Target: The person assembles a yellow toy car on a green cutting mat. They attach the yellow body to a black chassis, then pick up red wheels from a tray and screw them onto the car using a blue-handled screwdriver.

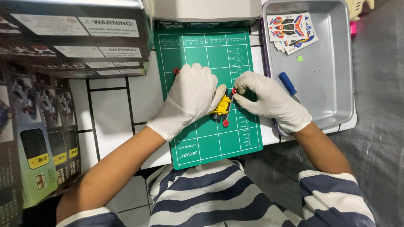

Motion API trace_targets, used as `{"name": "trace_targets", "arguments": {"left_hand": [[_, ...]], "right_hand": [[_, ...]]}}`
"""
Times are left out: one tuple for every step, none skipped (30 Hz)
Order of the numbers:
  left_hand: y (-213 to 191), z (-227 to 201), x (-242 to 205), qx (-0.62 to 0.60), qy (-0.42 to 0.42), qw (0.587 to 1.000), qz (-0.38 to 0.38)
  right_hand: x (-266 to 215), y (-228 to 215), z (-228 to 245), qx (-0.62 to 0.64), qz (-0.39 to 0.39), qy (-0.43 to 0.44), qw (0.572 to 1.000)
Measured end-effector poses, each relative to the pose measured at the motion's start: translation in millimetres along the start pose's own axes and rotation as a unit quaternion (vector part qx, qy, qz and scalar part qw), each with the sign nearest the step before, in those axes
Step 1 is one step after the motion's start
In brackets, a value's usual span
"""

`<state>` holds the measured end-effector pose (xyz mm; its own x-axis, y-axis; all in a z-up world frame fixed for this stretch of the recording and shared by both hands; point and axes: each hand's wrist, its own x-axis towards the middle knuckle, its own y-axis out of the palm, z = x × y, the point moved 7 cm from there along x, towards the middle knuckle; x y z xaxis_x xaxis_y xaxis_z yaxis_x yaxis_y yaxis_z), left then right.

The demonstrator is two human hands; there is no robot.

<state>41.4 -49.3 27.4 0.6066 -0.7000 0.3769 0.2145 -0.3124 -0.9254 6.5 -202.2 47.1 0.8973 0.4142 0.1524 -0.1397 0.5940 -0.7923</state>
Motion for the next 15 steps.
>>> {"name": "trace_targets", "arguments": {"left_hand": [[-0.2,-0.3,0.2,0.0,0.001,1.0,-0.001],[-1.1,-0.3,0.2,-0.002,0.002,1.0,-0.004],[-1.8,-0.3,0.1,-0.004,0.003,1.0,-0.008],[-1.5,-0.2,-0.1,-0.005,0.004,1.0,-0.008],[-1.5,-0.2,-0.4,-0.004,0.005,1.0,-0.012],[-1.6,-0.3,-0.3,-0.003,0.007,1.0,-0.016],[-1.5,-0.6,-0.2,-0.004,0.007,1.0,-0.016],[-1.5,-0.5,0.1,-0.004,0.007,1.0,-0.015],[-1.6,-0.4,0.3,-0.004,0.006,1.0,-0.015],[-0.8,-0.5,0.3,-0.005,0.006,1.0,-0.015],[-0.1,-0.8,0.2,-0.002,0.007,1.0,-0.014],[0.4,-0.6,0.2,0.002,0.008,1.0,-0.013],[-0.4,-0.4,0.4,0.002,0.008,1.0,-0.013],[0.0,-0.3,0.5,-0.003,0.007,1.0,-0.004],[0.4,-0.2,0.5,-0.008,0.006,1.0,0.005]], "right_hand": [[0.2,-0.2,1.0,-0.001,-0.001,0.0,1.0],[0.8,-0.8,4.2,-0.007,-0.006,-0.015,1.0],[1.3,-1.3,7.4,-0.013,-0.012,-0.03,0.999],[1.9,-0.9,6.2,-0.013,-0.012,-0.029,0.999],[2.3,-0.2,6.8,-0.016,-0.011,-0.042,0.999],[2.7,0.2,7.4,-0.02,-0.01,-0.055,0.998],[0.4,2.0,4.4,-0.02,-0.01,-0.055,0.998],[-1.5,3.9,1.8,-0.028,-0.01,-0.056,0.998],[-3.5,5.8,-0.7,-0.037,-0.009,-0.058,0.998],[-3.6,7.2,-2.0,-0.036,-0.008,-0.057,0.998],[-3.9,8.6,-2.0,-0.047,-0.008,-0.065,0.997],[-3.7,10.3,-2.0,-0.057,-0.008,-0.073,0.996],[-4.2,11.4,-4.7,-0.057,-0.008,-0.073,0.996],[-5.2,12.5,-6.0,-0.079,-0.011,-0.083,0.993],[-6.2,13.7,-7.2,-0.102,-0.014,-0.094,0.99]]}}
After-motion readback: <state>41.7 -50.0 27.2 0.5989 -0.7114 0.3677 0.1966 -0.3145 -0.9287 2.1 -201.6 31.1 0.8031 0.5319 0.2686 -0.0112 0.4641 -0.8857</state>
